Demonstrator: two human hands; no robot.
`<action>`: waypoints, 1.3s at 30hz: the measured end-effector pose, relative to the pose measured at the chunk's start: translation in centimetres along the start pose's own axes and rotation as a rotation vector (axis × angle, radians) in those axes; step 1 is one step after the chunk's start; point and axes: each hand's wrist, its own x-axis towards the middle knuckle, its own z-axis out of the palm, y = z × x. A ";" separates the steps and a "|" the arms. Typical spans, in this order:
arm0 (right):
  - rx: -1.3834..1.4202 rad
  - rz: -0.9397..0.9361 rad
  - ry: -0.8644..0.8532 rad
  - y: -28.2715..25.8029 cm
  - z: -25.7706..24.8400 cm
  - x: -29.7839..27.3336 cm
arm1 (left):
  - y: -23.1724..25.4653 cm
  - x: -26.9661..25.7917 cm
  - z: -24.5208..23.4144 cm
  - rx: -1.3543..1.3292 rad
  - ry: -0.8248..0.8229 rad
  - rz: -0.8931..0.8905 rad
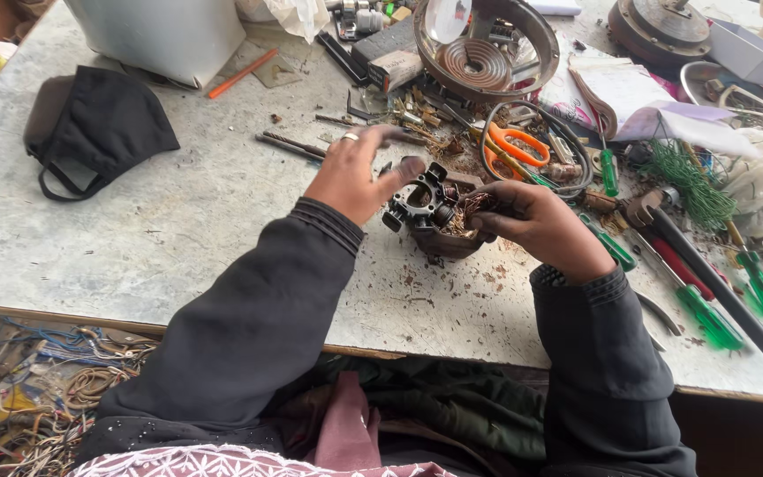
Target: The person manipulates a small copper wire coil and a black plastic component on a cluttered workbench. They repeatedly attempt to fit the coil into the component, using pliers to adjust the coil and the component's slots. The person continues this process throughout the clip without completing the assembly.
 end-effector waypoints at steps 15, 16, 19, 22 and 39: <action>-0.509 -0.455 0.236 -3.1 3.0 -0.7 | -0.1 1.0 1.9 -0.921 0.027 -0.131; -0.422 -0.391 0.193 -2.9 3.1 -0.6 | 0.3 0.7 1.4 -0.932 0.055 -0.062; -0.049 -0.207 0.028 -2.1 2.8 -0.3 | 1.5 0.1 0.5 -0.891 0.108 0.086; 0.238 -0.055 0.034 -0.9 2.3 -0.3 | 2.6 -0.6 0.1 -0.739 0.158 0.229; 0.178 0.052 0.019 -0.2 3.6 -0.2 | 3.6 -1.0 -0.4 -0.291 0.250 0.315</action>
